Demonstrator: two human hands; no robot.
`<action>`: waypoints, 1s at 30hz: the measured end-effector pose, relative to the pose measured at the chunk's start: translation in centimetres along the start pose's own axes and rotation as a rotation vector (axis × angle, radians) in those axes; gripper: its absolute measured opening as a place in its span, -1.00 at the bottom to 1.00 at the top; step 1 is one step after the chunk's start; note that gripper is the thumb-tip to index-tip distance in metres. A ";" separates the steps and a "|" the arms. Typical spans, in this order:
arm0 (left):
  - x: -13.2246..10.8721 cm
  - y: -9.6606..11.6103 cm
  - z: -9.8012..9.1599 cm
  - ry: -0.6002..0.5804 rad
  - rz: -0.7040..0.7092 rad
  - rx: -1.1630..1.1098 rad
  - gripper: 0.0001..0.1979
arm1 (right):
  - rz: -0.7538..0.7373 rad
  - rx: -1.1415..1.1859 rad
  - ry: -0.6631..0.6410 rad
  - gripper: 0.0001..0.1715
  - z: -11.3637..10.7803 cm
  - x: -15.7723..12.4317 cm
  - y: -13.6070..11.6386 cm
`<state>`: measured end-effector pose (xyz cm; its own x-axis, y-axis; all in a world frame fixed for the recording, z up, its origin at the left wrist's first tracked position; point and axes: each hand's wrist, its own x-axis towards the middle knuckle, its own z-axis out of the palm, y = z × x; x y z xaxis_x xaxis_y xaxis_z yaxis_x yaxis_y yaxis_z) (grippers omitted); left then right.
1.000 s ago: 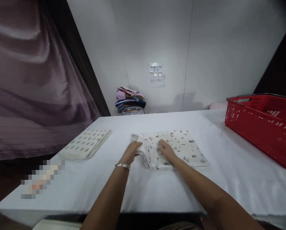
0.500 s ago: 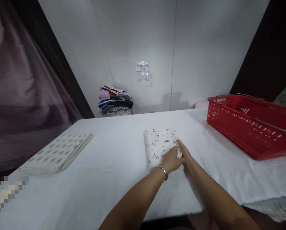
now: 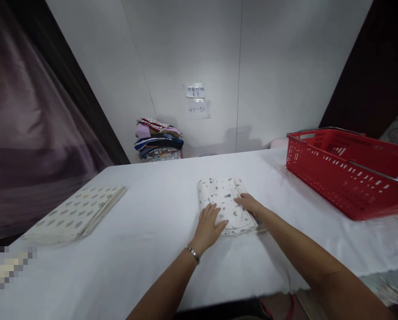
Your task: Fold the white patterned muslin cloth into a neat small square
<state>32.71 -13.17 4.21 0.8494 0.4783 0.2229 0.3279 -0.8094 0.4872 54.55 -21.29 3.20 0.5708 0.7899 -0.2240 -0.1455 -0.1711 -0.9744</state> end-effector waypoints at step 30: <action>-1.9 0.9 1.6 -0.014 0.187 0.027 -0.62 | 0.104 -1.278 0.250 -0.35 -4.0 -1.7 -0.1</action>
<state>32.10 -15.32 2.83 0.9021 0.3142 0.2957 0.1746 -0.8926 0.4156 56.85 -24.95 3.62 0.7576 0.6325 -0.1613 0.5889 -0.7689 -0.2487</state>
